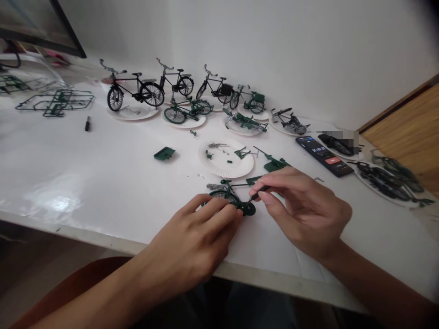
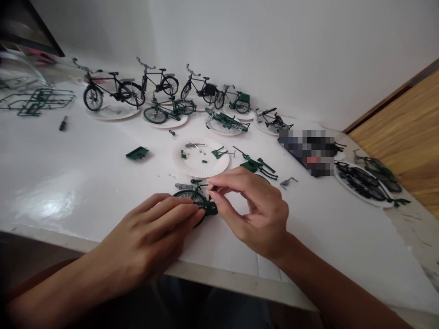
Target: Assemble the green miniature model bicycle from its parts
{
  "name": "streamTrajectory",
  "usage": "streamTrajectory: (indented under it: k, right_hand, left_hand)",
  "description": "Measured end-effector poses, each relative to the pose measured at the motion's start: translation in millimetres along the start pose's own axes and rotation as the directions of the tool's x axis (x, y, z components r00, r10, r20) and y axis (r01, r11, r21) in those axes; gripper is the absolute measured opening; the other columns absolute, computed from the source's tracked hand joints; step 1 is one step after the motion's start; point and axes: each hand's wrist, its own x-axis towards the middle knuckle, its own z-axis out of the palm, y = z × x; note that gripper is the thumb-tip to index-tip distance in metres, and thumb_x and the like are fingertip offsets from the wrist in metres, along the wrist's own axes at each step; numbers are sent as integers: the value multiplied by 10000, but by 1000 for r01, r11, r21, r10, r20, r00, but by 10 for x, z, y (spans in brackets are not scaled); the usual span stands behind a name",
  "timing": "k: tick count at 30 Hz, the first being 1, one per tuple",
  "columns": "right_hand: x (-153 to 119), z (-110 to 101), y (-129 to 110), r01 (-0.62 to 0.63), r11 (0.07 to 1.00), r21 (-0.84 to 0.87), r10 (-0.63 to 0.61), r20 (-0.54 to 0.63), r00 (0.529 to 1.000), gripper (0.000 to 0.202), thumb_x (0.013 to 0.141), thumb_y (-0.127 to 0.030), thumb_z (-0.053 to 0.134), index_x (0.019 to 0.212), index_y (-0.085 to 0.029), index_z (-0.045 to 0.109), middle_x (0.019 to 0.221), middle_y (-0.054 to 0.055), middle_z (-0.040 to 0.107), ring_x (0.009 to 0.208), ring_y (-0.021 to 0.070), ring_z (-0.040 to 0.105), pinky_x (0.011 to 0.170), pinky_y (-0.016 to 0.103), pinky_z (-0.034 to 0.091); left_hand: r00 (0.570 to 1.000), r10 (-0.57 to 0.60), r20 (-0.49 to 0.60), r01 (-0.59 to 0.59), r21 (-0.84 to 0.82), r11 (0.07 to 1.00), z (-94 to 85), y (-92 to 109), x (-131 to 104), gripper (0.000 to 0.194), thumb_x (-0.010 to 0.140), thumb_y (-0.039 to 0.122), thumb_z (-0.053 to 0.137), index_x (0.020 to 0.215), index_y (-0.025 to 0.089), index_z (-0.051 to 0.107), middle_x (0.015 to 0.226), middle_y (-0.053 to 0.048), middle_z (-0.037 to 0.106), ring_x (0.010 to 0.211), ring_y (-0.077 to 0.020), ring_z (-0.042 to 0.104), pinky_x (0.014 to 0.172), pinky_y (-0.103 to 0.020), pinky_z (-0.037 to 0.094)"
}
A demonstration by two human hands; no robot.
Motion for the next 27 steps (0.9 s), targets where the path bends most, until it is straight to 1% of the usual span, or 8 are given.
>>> streamTrajectory:
  k: [3,6,10,15,20,22,25,27]
  right_hand:
    - [6,-2,3,5,1000,-13,-5,8,1000,404,836,-34,672,1150,-284,714,971,47,726,855,217,701,682,371,639]
    - [11,-3,3,16,1000,-1,-16,18,1000,454,816,-3,671,1171,-284,711,978,46,726,867,219,697,686,372,637]
    - [28,-3,-2,39,999,24,-40,28,999,493,800,28,667,1186,-275,712,961,42,731,863,222,698,686,378,632]
    - [37,-2,-3,60,997,-53,-58,31,998,470,797,12,688,1158,-288,717,957,33,745,856,221,705,689,376,627]
    - [13,-2,-27,18,1000,-8,-18,11,1000,479,809,22,684,1167,-294,716,1038,36,752,934,246,720,799,446,635]
    - [11,-9,-53,4,1000,-20,-3,12,1000,473,827,22,671,1174,-296,717,1066,33,760,938,246,732,819,451,636]
    - [14,-17,-87,-16,995,-101,19,24,1000,442,862,-2,660,1168,-315,723,1034,14,777,912,237,745,823,440,636]
    - [9,-15,-92,-18,992,-128,18,-7,1000,397,847,-33,707,1116,-323,738,965,6,782,875,239,747,786,433,638]
  left_hand:
    - [1000,3,6,-3,2,1000,-6,3,0,129,971,104,545,949,64,666,1198,-139,639,1070,-275,580,876,-436,485]
    - [1000,2,21,-2,4,1000,-10,1,-5,132,974,116,546,967,65,668,1191,-136,641,1067,-275,577,882,-435,482]
    - [1000,11,6,-11,13,1000,-10,-8,-8,149,980,113,529,1010,58,665,1198,-138,638,1103,-287,569,892,-439,473]
    - [1000,13,6,-13,15,1000,-5,-13,-5,155,981,114,527,1023,57,664,1198,-139,639,1108,-287,570,885,-436,472]
    - [1000,4,17,-4,10,1000,-5,-3,-9,159,984,109,520,1025,62,667,1206,-138,637,1125,-284,565,904,-438,478]
    - [1000,-2,22,2,9,1000,-6,0,-10,158,986,114,523,1023,62,668,1202,-136,638,1126,-281,567,914,-438,482]
    - [1000,-8,28,8,15,1000,-6,2,-9,158,989,122,524,1022,66,668,1198,-133,642,1127,-281,567,922,-442,485]
    - [1000,-9,25,8,14,1000,-5,1,-9,156,986,117,525,1030,66,666,1198,-131,644,1113,-279,571,916,-440,484]
